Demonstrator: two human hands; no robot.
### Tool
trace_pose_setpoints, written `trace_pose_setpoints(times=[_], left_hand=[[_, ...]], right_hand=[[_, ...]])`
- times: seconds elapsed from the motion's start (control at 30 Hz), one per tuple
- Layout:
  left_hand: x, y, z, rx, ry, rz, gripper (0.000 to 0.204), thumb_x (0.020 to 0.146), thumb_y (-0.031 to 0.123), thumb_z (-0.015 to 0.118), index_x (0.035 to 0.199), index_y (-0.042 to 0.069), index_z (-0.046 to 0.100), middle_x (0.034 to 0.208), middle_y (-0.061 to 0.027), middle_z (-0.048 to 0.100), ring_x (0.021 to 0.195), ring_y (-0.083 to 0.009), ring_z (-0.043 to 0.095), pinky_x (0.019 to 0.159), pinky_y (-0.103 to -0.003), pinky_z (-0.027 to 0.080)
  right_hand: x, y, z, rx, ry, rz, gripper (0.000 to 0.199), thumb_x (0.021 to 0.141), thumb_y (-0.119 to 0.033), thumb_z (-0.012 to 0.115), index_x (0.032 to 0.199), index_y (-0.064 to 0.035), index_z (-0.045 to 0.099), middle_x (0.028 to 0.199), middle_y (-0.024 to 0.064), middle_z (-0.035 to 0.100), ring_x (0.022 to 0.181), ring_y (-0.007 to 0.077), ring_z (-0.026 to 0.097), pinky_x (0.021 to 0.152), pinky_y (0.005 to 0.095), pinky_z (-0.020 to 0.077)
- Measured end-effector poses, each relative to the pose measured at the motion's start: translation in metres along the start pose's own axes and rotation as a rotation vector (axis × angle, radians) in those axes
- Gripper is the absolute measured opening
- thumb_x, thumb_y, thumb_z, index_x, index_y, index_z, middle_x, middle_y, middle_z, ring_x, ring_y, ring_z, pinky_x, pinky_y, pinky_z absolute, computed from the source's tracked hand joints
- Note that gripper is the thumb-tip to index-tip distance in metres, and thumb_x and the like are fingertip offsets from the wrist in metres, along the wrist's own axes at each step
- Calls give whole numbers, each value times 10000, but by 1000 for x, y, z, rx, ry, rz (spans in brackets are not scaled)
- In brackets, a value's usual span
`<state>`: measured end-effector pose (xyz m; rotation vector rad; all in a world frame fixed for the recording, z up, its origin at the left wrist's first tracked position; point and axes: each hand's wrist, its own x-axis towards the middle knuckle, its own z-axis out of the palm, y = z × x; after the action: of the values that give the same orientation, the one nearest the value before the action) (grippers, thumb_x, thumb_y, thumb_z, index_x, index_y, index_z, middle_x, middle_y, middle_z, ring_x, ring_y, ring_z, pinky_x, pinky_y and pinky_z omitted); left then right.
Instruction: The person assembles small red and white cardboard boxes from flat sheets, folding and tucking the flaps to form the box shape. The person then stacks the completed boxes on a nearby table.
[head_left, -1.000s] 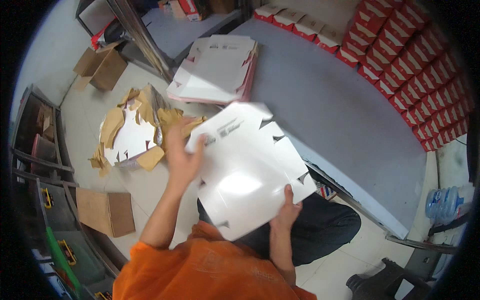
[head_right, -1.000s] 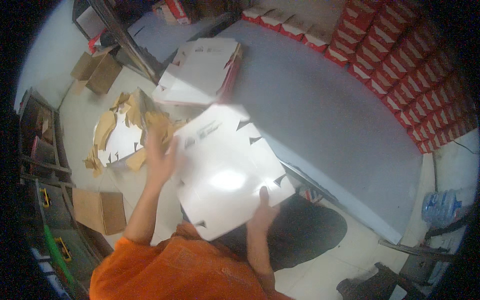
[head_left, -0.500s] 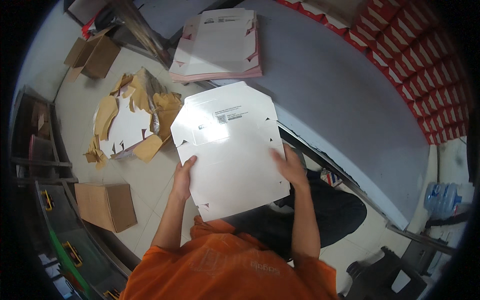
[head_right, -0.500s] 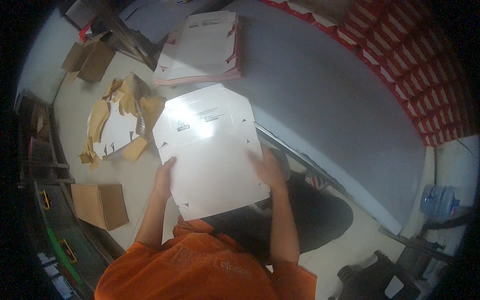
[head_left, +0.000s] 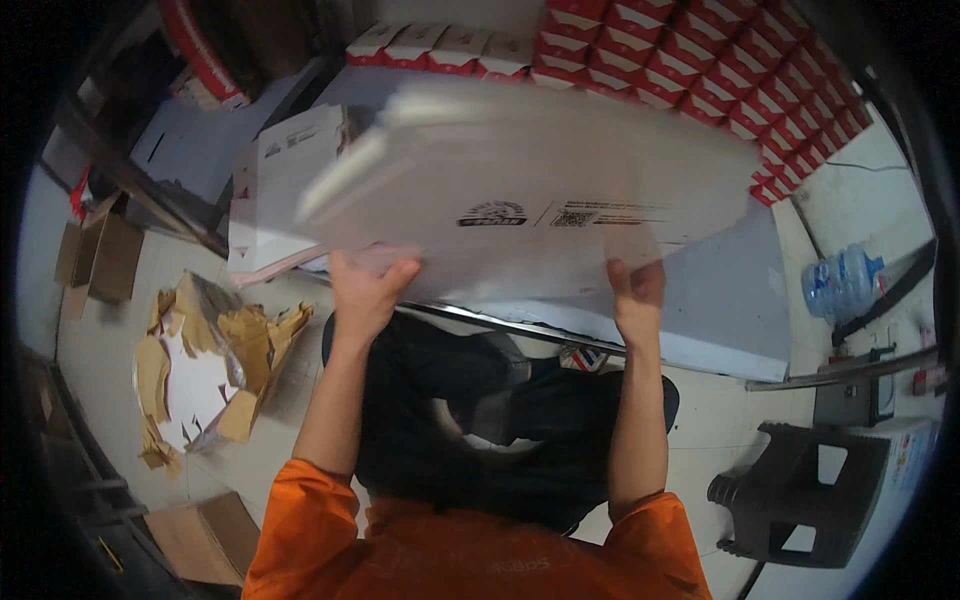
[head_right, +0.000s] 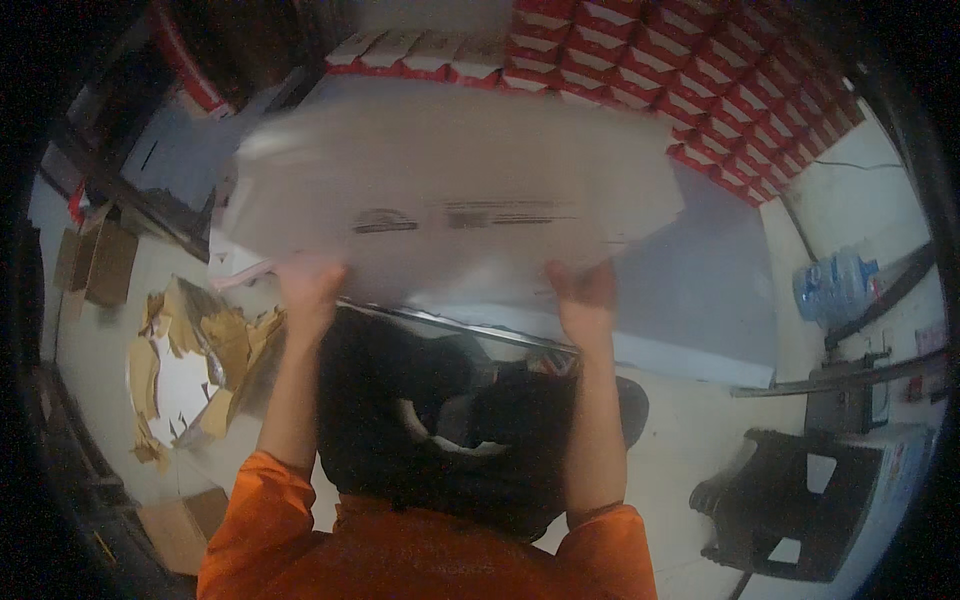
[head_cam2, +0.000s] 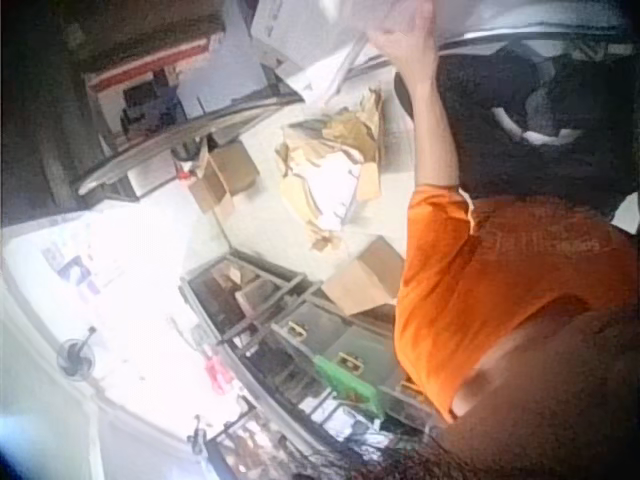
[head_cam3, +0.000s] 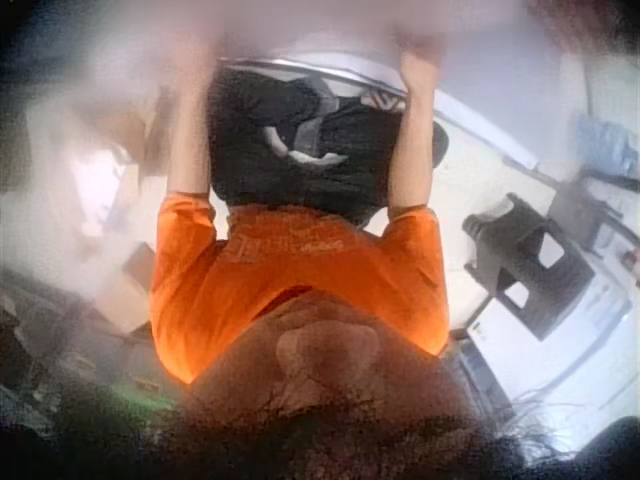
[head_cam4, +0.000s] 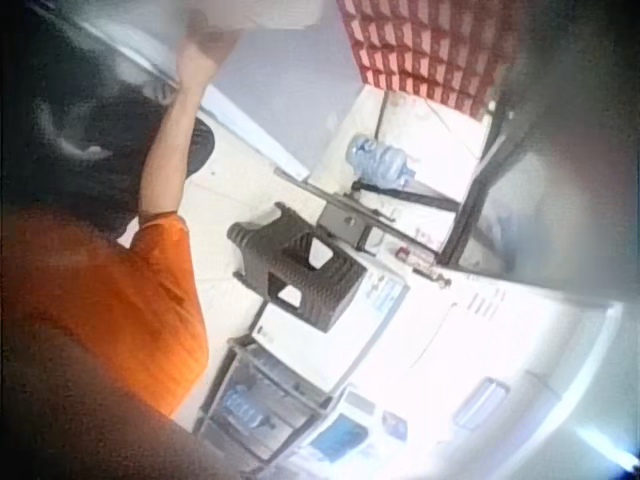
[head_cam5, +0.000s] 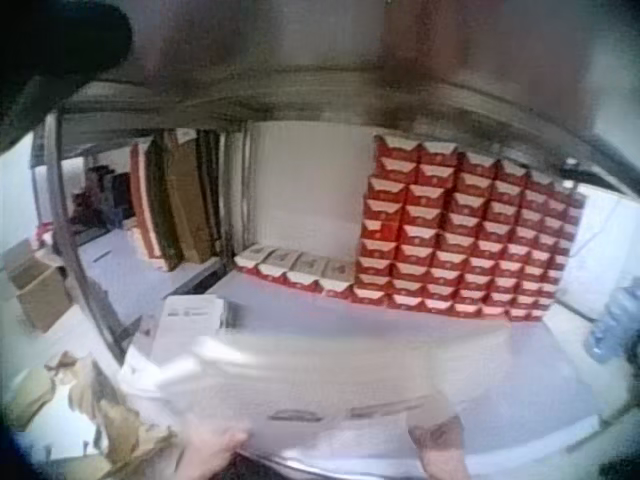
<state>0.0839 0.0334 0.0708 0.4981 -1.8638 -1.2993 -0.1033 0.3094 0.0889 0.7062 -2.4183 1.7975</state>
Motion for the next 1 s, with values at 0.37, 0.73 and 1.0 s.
trace_pose_setpoints(times=[0.37,0.73,1.0], left_hand=[[6,17,84,-13,-159,-445,490,751,261,825,1039,-58,588,923,-116,666,797,-180,626,746,-315,506],[-227,39,149,-71,-794,-678,324,793,175,775,999,-37,642,914,-136,704,827,-194,675,734,-303,512],[-250,75,140,-249,-892,-752,316,825,139,723,1066,-36,620,958,-112,686,865,-190,663,761,-307,508]], right_hand=[[-33,44,-48,-21,-139,380,414,899,-252,625,1197,22,540,1150,144,596,1053,237,581,921,423,460],[-274,31,-202,319,351,1095,583,791,-167,675,1267,91,460,1043,186,637,903,255,648,801,345,532],[-258,61,-106,-532,491,914,541,877,-417,614,1112,50,473,945,257,621,882,403,620,781,446,468]])
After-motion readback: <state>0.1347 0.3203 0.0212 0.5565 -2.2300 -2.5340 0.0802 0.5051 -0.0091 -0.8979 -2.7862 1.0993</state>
